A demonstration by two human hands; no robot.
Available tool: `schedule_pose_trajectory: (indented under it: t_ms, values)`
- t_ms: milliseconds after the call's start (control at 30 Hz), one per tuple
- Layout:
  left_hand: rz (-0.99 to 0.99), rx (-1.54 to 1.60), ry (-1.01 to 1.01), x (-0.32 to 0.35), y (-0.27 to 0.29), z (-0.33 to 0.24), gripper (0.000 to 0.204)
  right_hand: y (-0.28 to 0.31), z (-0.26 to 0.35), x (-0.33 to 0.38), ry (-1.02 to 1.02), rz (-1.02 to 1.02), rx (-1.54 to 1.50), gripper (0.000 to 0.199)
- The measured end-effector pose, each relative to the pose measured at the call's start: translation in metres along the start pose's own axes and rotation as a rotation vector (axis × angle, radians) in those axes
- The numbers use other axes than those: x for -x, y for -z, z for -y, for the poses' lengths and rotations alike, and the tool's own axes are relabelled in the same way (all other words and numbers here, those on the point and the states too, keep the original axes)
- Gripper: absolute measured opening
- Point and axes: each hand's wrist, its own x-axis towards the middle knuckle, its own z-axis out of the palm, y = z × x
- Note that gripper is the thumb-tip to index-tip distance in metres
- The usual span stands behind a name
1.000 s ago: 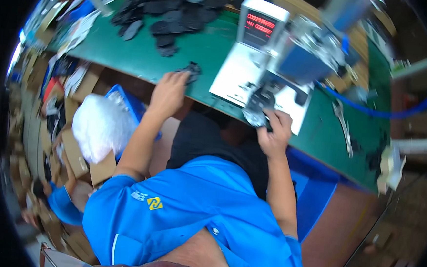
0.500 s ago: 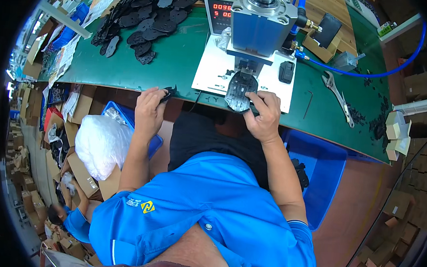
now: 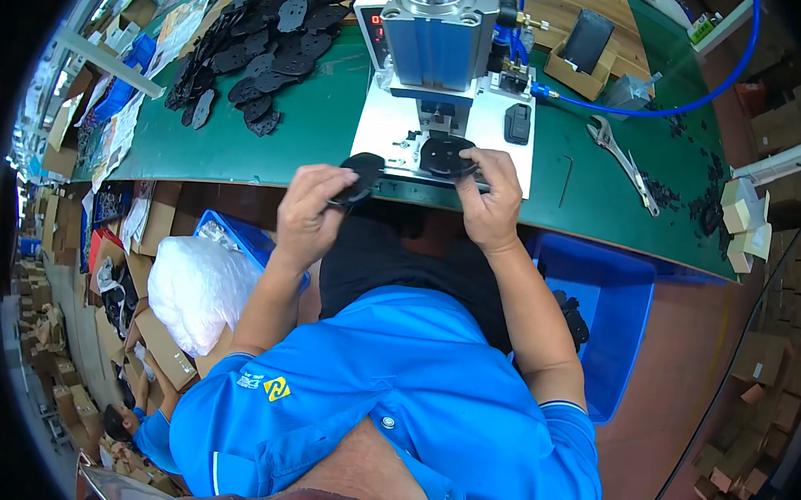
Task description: The person repeatedly places black plastic components into a pneumatic press machine to stamp them, empties additional components from a cardboard box onto the workbench, and continues positioning and pressing the pieces.
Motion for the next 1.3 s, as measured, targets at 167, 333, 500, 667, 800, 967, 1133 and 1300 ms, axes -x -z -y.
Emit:
schedule_pose_trajectory:
  t_ms: [167, 333, 500, 667, 800, 967, 1133, 1300]
  values:
    - [0.093, 0.081, -0.162, -0.028, -0.055, -0.007, 0.044, 0.048, 0.011, 0.029, 0.004, -0.087, 0.123, 0.030]
    - [0.094, -0.041, -0.270, -0.037, -0.092, 0.004, 0.039, 0.117, 0.012, 0.115, -0.183, -0.200, 0.365, 0.031]
    - [0.130, -0.115, -0.244, -0.033, -0.093, 0.005, 0.034, 0.181, -0.036, 0.252, -0.760, -0.349, 0.635, 0.028]
    - [0.131, -0.115, -0.213, -0.032, -0.094, 0.006, 0.042, 0.207, -0.092, 0.369, -1.131, -0.305, 0.772, 0.035]
    - [0.135, -0.072, -0.187, -0.029, -0.094, 0.006, 0.040, 0.204, -0.125, 0.361, -1.048, -0.213, 0.786, 0.031]
    - [0.148, -0.067, -0.208, -0.031, -0.097, 0.007, 0.036, 0.186, -0.150, 0.363, -0.929, -0.091, 0.790, 0.032]
    - [0.136, -0.121, -0.175, -0.017, -0.096, 0.011, 0.031, 0.112, -0.072, 0.179, -0.620, -0.077, 0.411, 0.035]
    - [0.118, -0.103, -0.165, -0.023, -0.094, 0.006, 0.034, 0.039, 0.017, 0.041, 0.075, 0.104, 0.414, 0.040]
